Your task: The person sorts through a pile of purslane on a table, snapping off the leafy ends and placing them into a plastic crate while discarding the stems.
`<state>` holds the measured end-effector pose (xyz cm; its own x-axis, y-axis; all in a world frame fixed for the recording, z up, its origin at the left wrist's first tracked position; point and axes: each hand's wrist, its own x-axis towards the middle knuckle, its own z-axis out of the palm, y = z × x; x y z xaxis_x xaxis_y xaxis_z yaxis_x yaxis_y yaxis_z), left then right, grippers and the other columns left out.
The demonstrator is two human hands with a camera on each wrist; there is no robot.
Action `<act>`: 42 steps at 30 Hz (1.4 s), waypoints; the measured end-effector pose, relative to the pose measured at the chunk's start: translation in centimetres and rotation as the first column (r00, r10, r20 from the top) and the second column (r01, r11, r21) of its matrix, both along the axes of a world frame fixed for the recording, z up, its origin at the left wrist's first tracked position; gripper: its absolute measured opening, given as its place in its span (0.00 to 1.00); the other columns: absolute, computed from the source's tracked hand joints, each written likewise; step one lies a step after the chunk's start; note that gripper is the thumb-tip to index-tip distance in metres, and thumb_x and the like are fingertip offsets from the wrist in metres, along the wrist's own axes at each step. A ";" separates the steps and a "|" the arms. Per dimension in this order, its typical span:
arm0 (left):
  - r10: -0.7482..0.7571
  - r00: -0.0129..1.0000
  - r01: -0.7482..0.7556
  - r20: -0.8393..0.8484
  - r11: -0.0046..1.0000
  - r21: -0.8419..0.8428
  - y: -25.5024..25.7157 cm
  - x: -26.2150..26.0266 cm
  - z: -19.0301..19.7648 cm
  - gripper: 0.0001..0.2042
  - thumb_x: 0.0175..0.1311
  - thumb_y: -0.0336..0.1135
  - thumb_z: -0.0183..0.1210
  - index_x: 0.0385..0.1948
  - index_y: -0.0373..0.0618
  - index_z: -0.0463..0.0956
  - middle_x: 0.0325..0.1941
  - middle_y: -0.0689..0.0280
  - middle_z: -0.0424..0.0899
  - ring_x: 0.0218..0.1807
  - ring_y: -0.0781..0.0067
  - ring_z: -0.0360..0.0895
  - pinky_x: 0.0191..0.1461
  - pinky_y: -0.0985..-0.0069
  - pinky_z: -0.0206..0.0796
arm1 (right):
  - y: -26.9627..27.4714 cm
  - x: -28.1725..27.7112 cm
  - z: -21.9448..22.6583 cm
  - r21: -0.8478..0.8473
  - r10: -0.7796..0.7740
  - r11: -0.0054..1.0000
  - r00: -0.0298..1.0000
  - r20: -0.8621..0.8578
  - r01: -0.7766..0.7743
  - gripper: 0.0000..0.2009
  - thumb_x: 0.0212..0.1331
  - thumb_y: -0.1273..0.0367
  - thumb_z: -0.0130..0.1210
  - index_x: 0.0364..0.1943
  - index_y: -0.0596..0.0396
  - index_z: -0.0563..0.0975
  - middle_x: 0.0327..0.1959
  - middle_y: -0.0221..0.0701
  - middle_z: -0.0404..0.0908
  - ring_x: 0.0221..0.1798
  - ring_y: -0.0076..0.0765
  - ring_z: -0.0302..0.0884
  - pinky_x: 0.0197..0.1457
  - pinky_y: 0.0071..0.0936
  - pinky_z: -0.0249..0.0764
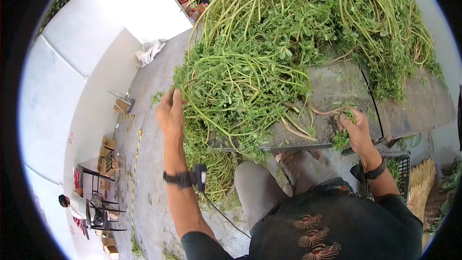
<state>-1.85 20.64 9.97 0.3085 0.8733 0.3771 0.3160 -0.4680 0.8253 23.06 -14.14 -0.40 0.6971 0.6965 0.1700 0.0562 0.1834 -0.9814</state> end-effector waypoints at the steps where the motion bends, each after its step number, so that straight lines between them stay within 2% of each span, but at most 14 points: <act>1: 0.003 1.000 -0.003 0.006 1.000 0.003 2.3 1.3 -0.5 0.19 0.61 0.39 0.53 0.49 0.34 0.73 0.35 0.59 0.81 0.32 0.72 0.77 0.37 0.75 0.67 | 0.0 0.1 0.0 0.010 0.017 1.000 1.000 0.014 -0.017 0.11 0.59 0.64 0.54 0.34 0.59 0.74 0.21 0.25 0.72 0.25 0.19 0.65 0.32 0.21 0.63; 3: 0.038 0.994 0.013 -0.106 0.894 0.448 5.4 3.4 -0.9 0.20 0.60 0.38 0.53 0.49 0.32 0.71 0.36 0.54 0.81 0.34 0.63 0.79 0.41 0.71 0.67 | 0.1 -0.4 0.3 -0.004 0.001 1.000 1.000 0.022 -0.001 0.11 0.59 0.63 0.54 0.35 0.59 0.74 0.21 0.24 0.72 0.25 0.19 0.65 0.32 0.21 0.63; 4: 0.041 0.994 0.010 -0.104 0.894 0.448 5.7 3.8 -1.0 0.20 0.60 0.38 0.53 0.49 0.32 0.71 0.36 0.54 0.81 0.34 0.63 0.79 0.41 0.71 0.67 | 0.2 -0.5 0.4 -0.021 -0.021 1.000 0.999 0.024 0.022 0.11 0.59 0.63 0.54 0.36 0.59 0.74 0.21 0.24 0.72 0.25 0.18 0.65 0.31 0.20 0.63; 6: 0.030 0.934 0.003 -0.357 0.996 0.091 5.8 4.7 -1.3 0.19 0.57 0.37 0.55 0.46 0.33 0.74 0.38 0.50 0.81 0.38 0.54 0.79 0.43 0.68 0.67 | 0.2 -0.5 0.4 -0.011 -0.010 1.000 1.000 0.028 0.010 0.11 0.60 0.64 0.54 0.36 0.59 0.74 0.21 0.24 0.72 0.25 0.18 0.65 0.31 0.20 0.63; 10: -0.036 0.844 0.161 -0.534 0.969 0.189 4.9 3.5 -1.8 0.13 0.51 0.35 0.59 0.36 0.38 0.79 0.37 0.51 0.81 0.38 0.52 0.77 0.42 0.68 0.67 | 0.2 -0.6 0.2 0.011 -0.001 1.000 0.999 0.050 0.000 0.11 0.60 0.65 0.53 0.37 0.59 0.74 0.21 0.23 0.72 0.25 0.17 0.65 0.30 0.18 0.62; 11: -0.037 0.843 0.162 -0.537 0.969 0.187 4.7 3.2 -2.0 0.13 0.51 0.35 0.59 0.36 0.38 0.79 0.37 0.51 0.81 0.38 0.52 0.77 0.42 0.68 0.67 | 0.1 -0.5 0.1 0.010 -0.001 1.000 0.999 0.046 0.001 0.11 0.60 0.65 0.53 0.37 0.59 0.74 0.21 0.23 0.72 0.25 0.17 0.65 0.30 0.18 0.62; 13: 0.052 0.935 0.128 -0.351 0.874 0.468 3.1 2.3 -1.1 0.12 0.51 0.34 0.60 0.36 0.38 0.79 0.33 0.52 0.81 0.33 0.54 0.77 0.39 0.69 0.66 | 0.1 -0.5 0.1 -0.037 0.015 0.999 0.997 0.080 -0.012 0.10 0.60 0.65 0.53 0.37 0.60 0.74 0.21 0.23 0.71 0.24 0.17 0.65 0.30 0.18 0.62; 21: 0.053 0.982 0.034 -0.180 0.892 0.451 -4.5 2.6 4.2 0.09 0.55 0.25 0.57 0.38 0.42 0.80 0.29 0.61 0.79 0.27 0.75 0.74 0.34 0.81 0.65 | 0.1 -0.7 -0.3 0.014 -0.005 1.000 1.000 0.012 0.005 0.15 0.57 0.62 0.57 0.38 0.62 0.74 0.23 0.24 0.72 0.25 0.18 0.64 0.30 0.20 0.62; 25: -0.098 0.992 0.127 -0.083 0.684 0.718 -10.8 5.3 6.7 0.12 0.52 0.23 0.58 0.39 0.47 0.79 0.36 0.63 0.79 0.29 0.71 0.76 0.33 0.78 0.68 | 0.2 -0.9 0.1 0.022 -0.047 0.999 0.999 -0.013 0.047 0.15 0.55 0.62 0.59 0.38 0.60 0.73 0.24 0.23 0.72 0.25 0.18 0.64 0.31 0.19 0.63; 29: -0.385 0.919 0.222 -0.091 0.312 0.924 -15.9 10.5 6.0 0.19 0.45 0.19 0.58 0.41 0.49 0.79 0.36 0.64 0.77 0.32 0.69 0.76 0.32 0.76 0.69 | 0.0 -1.3 0.1 0.154 -0.105 0.982 0.994 -0.035 0.109 0.16 0.52 0.67 0.61 0.42 0.61 0.73 0.28 0.23 0.75 0.28 0.17 0.68 0.33 0.18 0.68; 32: -0.581 0.794 0.334 -0.176 0.176 0.926 -19.5 13.2 4.7 0.21 0.40 0.24 0.60 0.42 0.47 0.77 0.34 0.62 0.76 0.32 0.64 0.74 0.30 0.73 0.69 | -0.9 -3.0 0.2 0.071 0.047 0.997 0.981 -0.188 -0.034 0.17 0.47 0.73 0.61 0.43 0.57 0.74 0.36 0.25 0.77 0.34 0.19 0.72 0.39 0.19 0.70; 35: -0.666 0.719 0.350 -0.200 0.098 0.932 -23.0 14.4 3.8 0.21 0.41 0.31 0.61 0.43 0.44 0.75 0.35 0.63 0.76 0.32 0.66 0.74 0.29 0.75 0.68 | -0.6 -5.9 3.1 0.095 0.167 0.983 0.983 -0.076 -0.159 0.14 0.48 0.74 0.61 0.41 0.57 0.74 0.30 0.25 0.76 0.29 0.19 0.72 0.32 0.19 0.71; 40: -0.824 0.480 0.459 -0.302 -0.057 0.886 -27.6 14.2 3.3 0.21 0.44 0.38 0.58 0.41 0.37 0.74 0.37 0.62 0.76 0.31 0.70 0.73 0.26 0.78 0.64 | 3.6 -6.4 5.7 0.072 0.075 0.995 0.995 -0.070 -0.070 0.14 0.48 0.74 0.61 0.41 0.58 0.75 0.31 0.26 0.77 0.30 0.20 0.72 0.33 0.20 0.71; 42: -0.833 0.477 0.420 -0.282 -0.066 0.905 -29.0 13.4 2.4 0.20 0.44 0.37 0.58 0.40 0.35 0.74 0.37 0.61 0.75 0.31 0.70 0.73 0.27 0.78 0.65 | 3.5 -6.1 5.5 0.065 0.035 0.997 0.997 -0.069 -0.031 0.14 0.48 0.75 0.61 0.41 0.58 0.75 0.32 0.26 0.77 0.31 0.20 0.73 0.33 0.20 0.71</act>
<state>11.54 -8.41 12.34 0.2224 -0.5218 0.8236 -0.6831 -0.6861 -0.2503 16.96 -10.67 5.08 0.6858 0.7086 0.1662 -0.0194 0.2460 -0.9691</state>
